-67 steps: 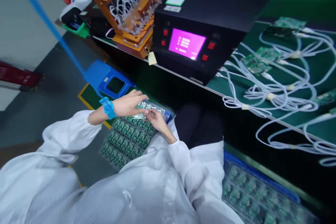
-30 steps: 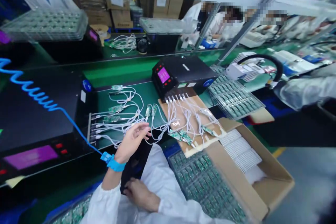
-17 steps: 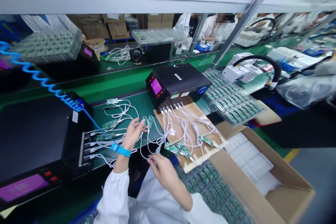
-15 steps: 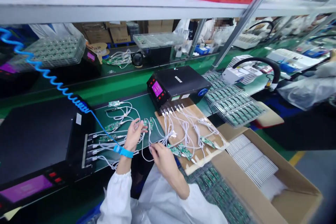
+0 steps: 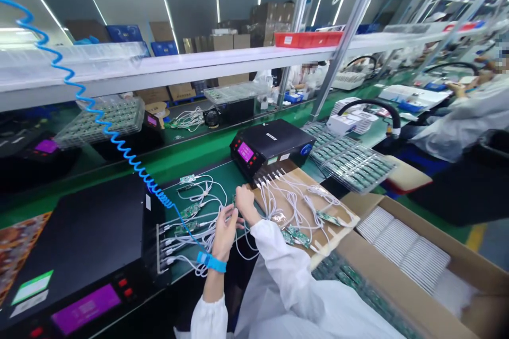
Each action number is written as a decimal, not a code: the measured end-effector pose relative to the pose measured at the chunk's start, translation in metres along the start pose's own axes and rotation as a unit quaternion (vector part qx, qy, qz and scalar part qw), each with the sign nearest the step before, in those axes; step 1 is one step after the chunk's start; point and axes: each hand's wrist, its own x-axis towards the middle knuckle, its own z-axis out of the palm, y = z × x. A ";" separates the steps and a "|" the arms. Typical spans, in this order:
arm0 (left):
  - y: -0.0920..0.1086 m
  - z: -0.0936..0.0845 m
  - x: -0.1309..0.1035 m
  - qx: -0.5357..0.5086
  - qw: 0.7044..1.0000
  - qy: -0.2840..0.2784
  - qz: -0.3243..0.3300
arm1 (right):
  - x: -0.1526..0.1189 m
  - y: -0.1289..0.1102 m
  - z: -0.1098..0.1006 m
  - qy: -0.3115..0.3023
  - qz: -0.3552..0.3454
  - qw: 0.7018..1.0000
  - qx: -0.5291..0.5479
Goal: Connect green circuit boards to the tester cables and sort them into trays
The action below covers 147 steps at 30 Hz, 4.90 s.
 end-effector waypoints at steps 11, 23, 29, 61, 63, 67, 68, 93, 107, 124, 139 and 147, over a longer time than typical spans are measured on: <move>0.002 0.013 0.058 0.063 0.995 0.022 0.077 | -0.034 0.042 -0.013 0.100 -0.108 0.968 0.205; -0.014 0.047 0.078 -0.010 0.992 0.076 0.097 | -0.051 0.049 0.008 0.152 -0.094 0.916 0.358; -0.005 0.051 0.084 -0.081 0.983 0.122 0.110 | -0.054 0.048 0.021 0.039 -0.071 0.906 0.416; -0.005 0.038 -0.016 0.108 0.980 -0.164 -0.034 | -0.111 0.163 -0.029 -0.073 -0.179 0.981 0.012; -0.020 0.048 -0.019 0.135 0.970 -0.203 -0.018 | -0.114 0.167 -0.028 -0.080 -0.184 0.980 0.000; -0.042 0.065 -0.022 0.128 0.964 -0.232 0.009 | -0.113 0.177 -0.032 -0.058 -0.216 0.971 0.089; -0.045 0.070 -0.022 0.116 0.964 -0.240 0.005 | -0.111 0.181 -0.034 -0.056 -0.219 0.967 0.115; -0.070 0.117 -0.037 0.000 0.996 -0.086 0.000 | -0.116 0.232 -0.058 -0.082 -0.181 0.968 0.154; -0.087 0.131 -0.047 -0.032 0.999 -0.015 0.024 | -0.125 0.246 -0.018 -0.054 -0.221 0.959 0.166; -0.092 0.151 -0.063 -0.087 0.979 0.178 0.052 | -0.122 0.238 -0.034 -0.102 -0.252 0.944 0.186; -0.087 0.155 -0.066 -0.082 0.974 0.203 0.055 | -0.119 0.244 -0.038 -0.114 -0.281 0.934 0.187; -0.091 0.156 -0.064 -0.106 0.970 0.216 0.047 | -0.119 0.245 -0.038 -0.105 -0.274 0.930 0.222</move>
